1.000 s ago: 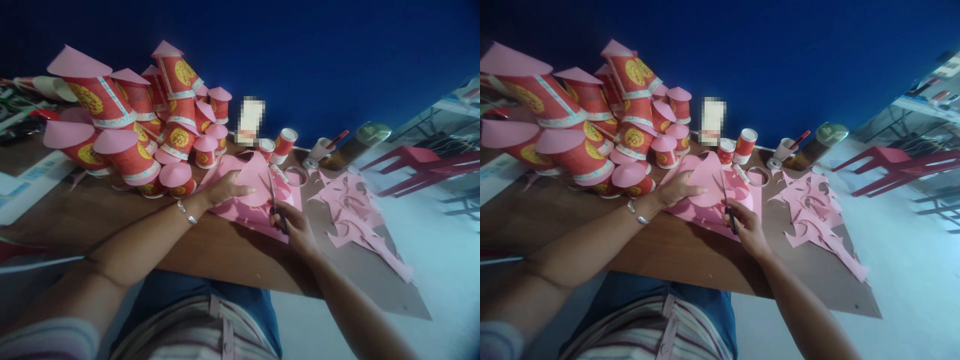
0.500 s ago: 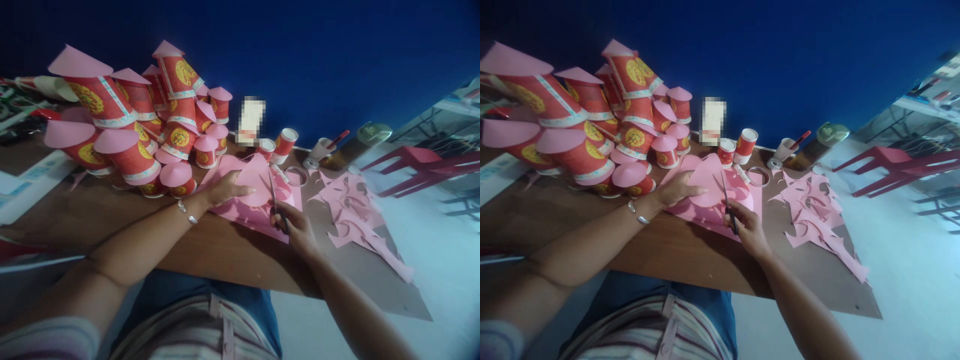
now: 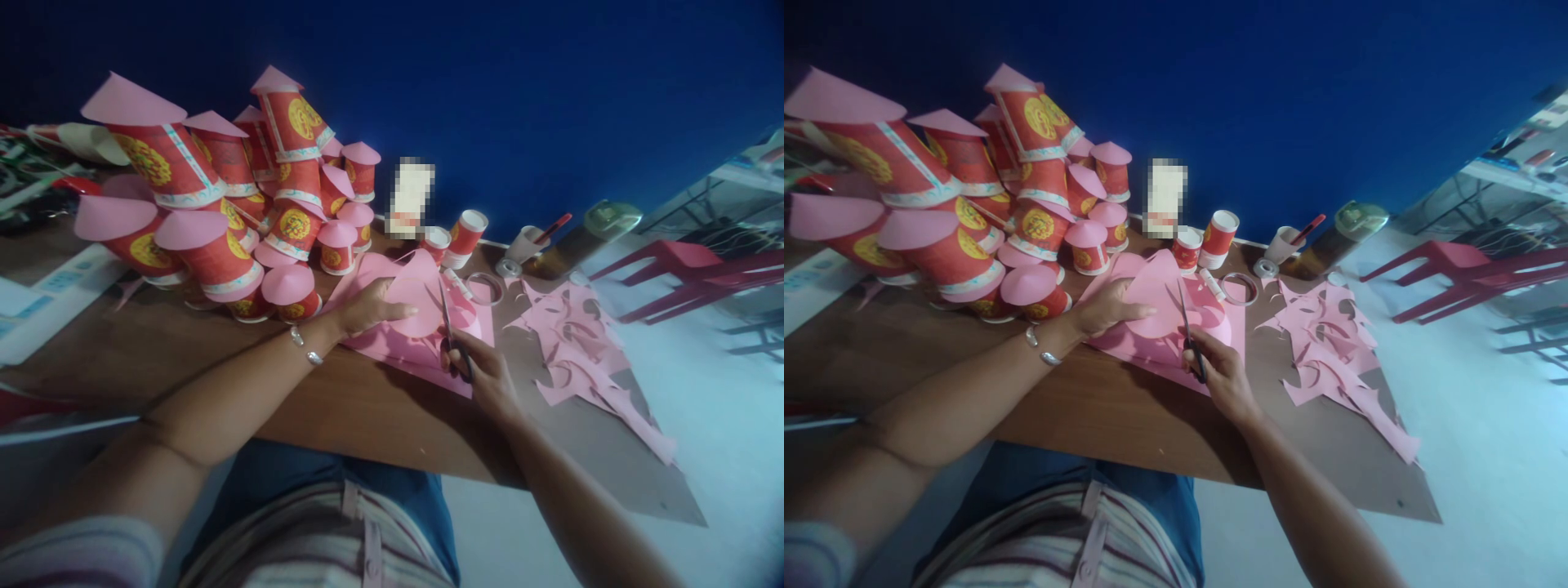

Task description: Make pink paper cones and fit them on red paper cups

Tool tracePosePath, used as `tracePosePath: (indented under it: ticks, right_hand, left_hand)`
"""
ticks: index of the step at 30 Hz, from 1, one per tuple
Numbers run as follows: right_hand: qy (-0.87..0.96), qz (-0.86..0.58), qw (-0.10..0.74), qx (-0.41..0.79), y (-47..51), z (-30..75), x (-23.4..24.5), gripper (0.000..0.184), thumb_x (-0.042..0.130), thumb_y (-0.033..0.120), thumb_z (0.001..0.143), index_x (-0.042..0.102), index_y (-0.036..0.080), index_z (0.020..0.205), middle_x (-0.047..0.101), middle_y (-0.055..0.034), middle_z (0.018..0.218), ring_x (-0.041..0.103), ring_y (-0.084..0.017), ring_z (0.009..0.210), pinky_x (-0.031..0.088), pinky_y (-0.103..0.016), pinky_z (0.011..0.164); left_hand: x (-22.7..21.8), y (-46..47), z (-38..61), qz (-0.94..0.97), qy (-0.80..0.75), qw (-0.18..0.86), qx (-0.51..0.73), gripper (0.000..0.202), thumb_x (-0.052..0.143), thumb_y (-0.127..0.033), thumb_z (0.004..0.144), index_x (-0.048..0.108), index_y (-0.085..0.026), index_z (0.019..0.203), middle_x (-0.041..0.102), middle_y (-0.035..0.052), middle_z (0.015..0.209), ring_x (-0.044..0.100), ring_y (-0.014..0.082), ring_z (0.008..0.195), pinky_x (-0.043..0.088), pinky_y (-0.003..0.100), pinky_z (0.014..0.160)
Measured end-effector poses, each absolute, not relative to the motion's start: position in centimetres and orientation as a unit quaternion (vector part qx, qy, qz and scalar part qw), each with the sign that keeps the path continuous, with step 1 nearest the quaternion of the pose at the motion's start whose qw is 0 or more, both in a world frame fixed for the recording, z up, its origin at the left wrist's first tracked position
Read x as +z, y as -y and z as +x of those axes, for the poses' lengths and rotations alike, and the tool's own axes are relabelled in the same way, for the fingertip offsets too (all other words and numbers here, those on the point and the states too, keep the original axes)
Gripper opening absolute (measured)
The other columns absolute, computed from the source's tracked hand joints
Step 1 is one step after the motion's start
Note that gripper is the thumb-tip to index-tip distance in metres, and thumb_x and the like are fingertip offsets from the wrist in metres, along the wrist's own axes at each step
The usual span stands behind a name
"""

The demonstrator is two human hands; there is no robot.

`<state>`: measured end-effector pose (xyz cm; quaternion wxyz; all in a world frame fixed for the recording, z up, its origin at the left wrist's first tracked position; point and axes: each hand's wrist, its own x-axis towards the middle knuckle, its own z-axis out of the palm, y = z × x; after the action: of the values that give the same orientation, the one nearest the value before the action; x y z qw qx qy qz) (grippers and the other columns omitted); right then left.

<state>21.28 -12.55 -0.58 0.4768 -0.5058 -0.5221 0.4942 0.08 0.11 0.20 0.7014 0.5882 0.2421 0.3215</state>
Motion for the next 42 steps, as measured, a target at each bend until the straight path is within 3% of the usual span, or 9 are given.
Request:
tracePosePath:
  ticks: [17,34,42]
  right_hand:
    - [0.529,-0.523,0.46,0.484,12.7,21.4,-0.1,0.05,0.072,0.049,0.087,0.072,0.014,0.122,0.055,0.0024,0.064,0.051,-0.012,0.059,0.046,-0.027,0.056]
    - [0.522,-0.544,0.444,0.484,12.7,21.3,0.2,0.047,0.071,0.044,0.085,0.075,0.013,0.121,0.053,0.0028,0.062,0.046,-0.011,0.058,0.043,-0.028,0.056]
    - [0.526,-0.54,0.452,0.477,12.6,21.3,0.0,0.043,0.069,0.04,0.087,0.075,0.014,0.12,0.051,0.0036,0.061,0.044,-0.01,0.056,0.042,-0.027,0.055]
  left_hand:
    - [0.2,-0.6,-0.6,0.582,-0.244,0.718,0.293,0.043,0.086,-0.03,0.07,0.072,-0.01,0.106,0.075,0.0082,0.093,0.068,0.0184,0.083,0.054,0.028,0.076]
    - [0.8,-1.1,-0.9,0.581,-0.221,0.72,0.308,0.033,0.086,-0.027,0.068,0.074,-0.011,0.095,0.075,0.0052,0.082,0.067,0.0152,0.077,0.054,0.027,0.077]
    - [0.5,-1.3,-0.7,0.547,-0.234,0.736,0.321,0.04,0.084,-0.03,0.071,0.074,-0.011,0.104,0.076,0.0078,0.088,0.069,0.0172,0.075,0.055,0.029,0.075]
